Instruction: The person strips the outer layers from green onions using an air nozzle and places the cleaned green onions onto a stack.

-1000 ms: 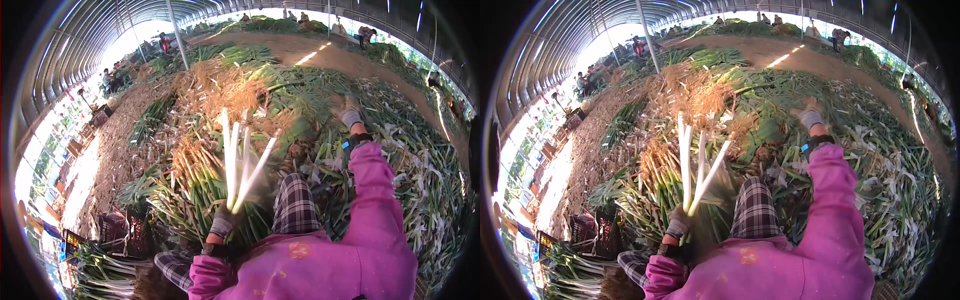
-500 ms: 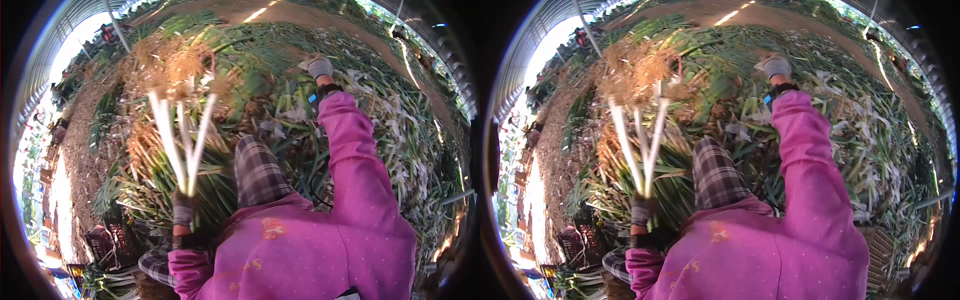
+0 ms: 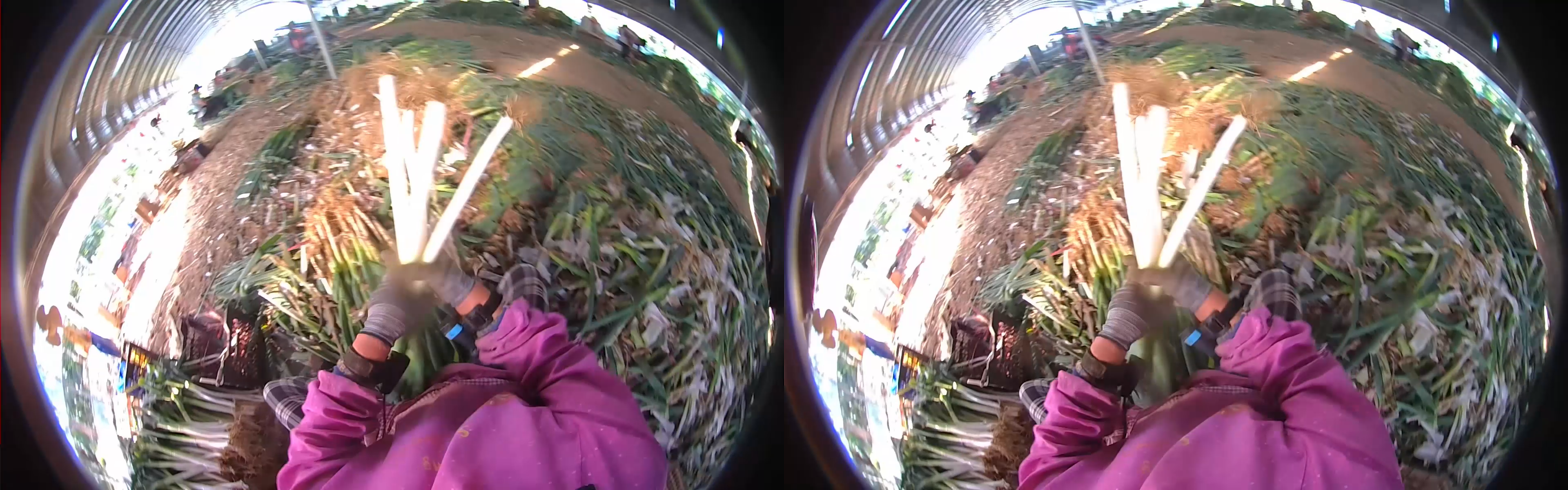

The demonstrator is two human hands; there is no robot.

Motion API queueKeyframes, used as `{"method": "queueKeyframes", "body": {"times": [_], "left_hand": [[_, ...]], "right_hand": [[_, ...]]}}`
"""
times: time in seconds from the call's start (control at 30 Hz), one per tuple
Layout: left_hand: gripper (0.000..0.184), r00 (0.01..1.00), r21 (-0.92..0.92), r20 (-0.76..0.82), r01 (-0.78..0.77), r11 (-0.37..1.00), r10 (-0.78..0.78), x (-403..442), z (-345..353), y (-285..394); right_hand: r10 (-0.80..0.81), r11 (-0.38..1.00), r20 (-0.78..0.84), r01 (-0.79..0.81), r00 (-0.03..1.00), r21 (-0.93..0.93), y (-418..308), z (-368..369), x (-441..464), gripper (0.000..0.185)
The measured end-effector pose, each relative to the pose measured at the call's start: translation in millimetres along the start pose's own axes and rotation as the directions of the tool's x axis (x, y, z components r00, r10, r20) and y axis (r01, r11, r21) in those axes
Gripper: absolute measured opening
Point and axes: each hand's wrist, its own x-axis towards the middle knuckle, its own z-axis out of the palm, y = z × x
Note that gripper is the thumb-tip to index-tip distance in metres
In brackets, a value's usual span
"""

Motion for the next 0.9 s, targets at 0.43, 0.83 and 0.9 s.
{"method": "queueKeyframes", "body": {"times": [0.43, 0.83, 0.9], "left_hand": [[0.019, 0.623, 0.663, 0.466, -0.716, 0.219, 0.628, -32, -155, -14], [0.03, 0.646, 0.677, -0.683, 0.735, 0.035, -0.342, -361, -484, -112], [0.036, 0.351, 0.424, -0.86, 0.895, -0.136, -0.371, -431, -486, -136]], "right_hand": [[-0.273, 0.696, 0.576, 0.571, 0.771, -0.435, 17, 118, -11, 0.031], [-0.551, 0.59, 0.323, 0.633, 0.77, -0.501, -37, 125, 58, 0.062], [-0.463, 0.585, 0.332, 0.565, 0.822, -0.582, -16, 87, 76, 0.059]]}}
